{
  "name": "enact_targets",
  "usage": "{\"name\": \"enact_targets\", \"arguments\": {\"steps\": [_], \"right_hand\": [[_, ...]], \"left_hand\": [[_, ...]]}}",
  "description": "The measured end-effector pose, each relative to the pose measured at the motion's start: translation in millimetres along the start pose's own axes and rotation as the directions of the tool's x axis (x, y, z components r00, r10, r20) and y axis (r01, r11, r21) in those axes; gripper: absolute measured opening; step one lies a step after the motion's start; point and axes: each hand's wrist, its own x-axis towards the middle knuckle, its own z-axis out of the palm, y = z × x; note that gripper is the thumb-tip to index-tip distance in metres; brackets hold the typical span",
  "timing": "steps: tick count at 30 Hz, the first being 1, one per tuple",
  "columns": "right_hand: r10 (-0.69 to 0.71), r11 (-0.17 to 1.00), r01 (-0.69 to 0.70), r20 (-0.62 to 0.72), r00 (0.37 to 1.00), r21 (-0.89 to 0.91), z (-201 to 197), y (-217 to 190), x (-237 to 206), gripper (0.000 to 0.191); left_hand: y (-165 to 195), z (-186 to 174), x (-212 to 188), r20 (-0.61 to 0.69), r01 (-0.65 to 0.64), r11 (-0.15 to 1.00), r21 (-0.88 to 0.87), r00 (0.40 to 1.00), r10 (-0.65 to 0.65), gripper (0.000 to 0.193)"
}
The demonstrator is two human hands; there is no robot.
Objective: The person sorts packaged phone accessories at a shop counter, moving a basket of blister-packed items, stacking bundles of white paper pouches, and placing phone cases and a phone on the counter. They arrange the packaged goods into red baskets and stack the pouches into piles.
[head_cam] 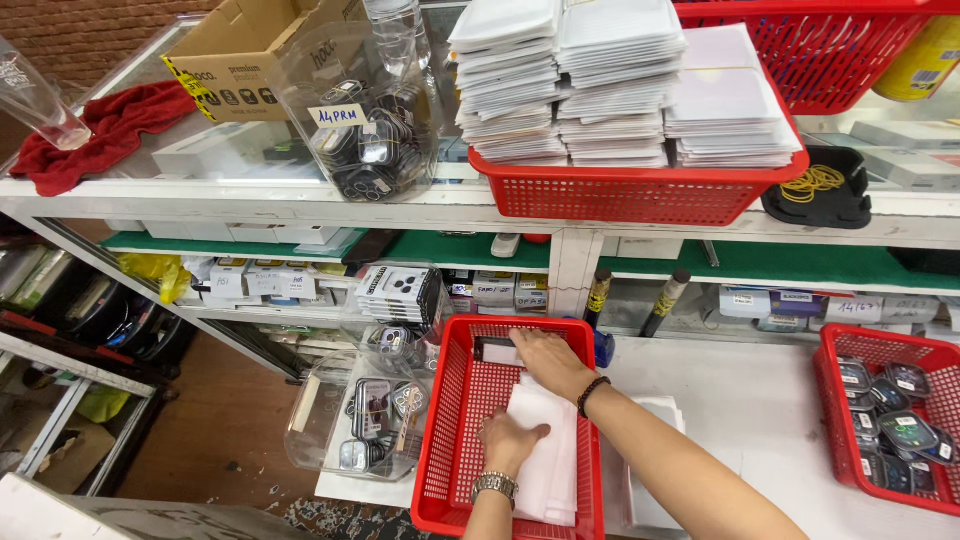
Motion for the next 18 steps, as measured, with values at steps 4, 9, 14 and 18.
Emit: {"name": "enact_targets", "arguments": {"steps": [4,9,14,18], "right_hand": [[-0.023,0.979,0.011,-0.056,0.998,-0.205,14.7,2.7,-11.9,0.039],[0.114,0.985,-0.133,-0.165,0.98,-0.107,-3.7,-7.8,-25.5,0.042],[0.718,0.442,-0.551,0.09,0.691,0.708,-30.8,3.9,-54.7,0.034],[0.532,0.331,-0.254,0.043,0.846,0.909,-28.3,-5.7,-88.8,0.067]], "left_hand": [[-5.4,7.7,8.5,0.103,0.035,0.999,-0.042,0.994,-0.031,0.117],[-10.3,2.2,18.0,0.275,0.048,0.959,-0.279,0.961,0.032,0.083],[0.1,-25.8,-4.6,0.229,0.075,0.708,-0.702,0.966,0.124,0.051],[9.8,-48.1,-28.6,0.022,-0.153,0.503,-0.85,0.945,0.326,0.048]]}}
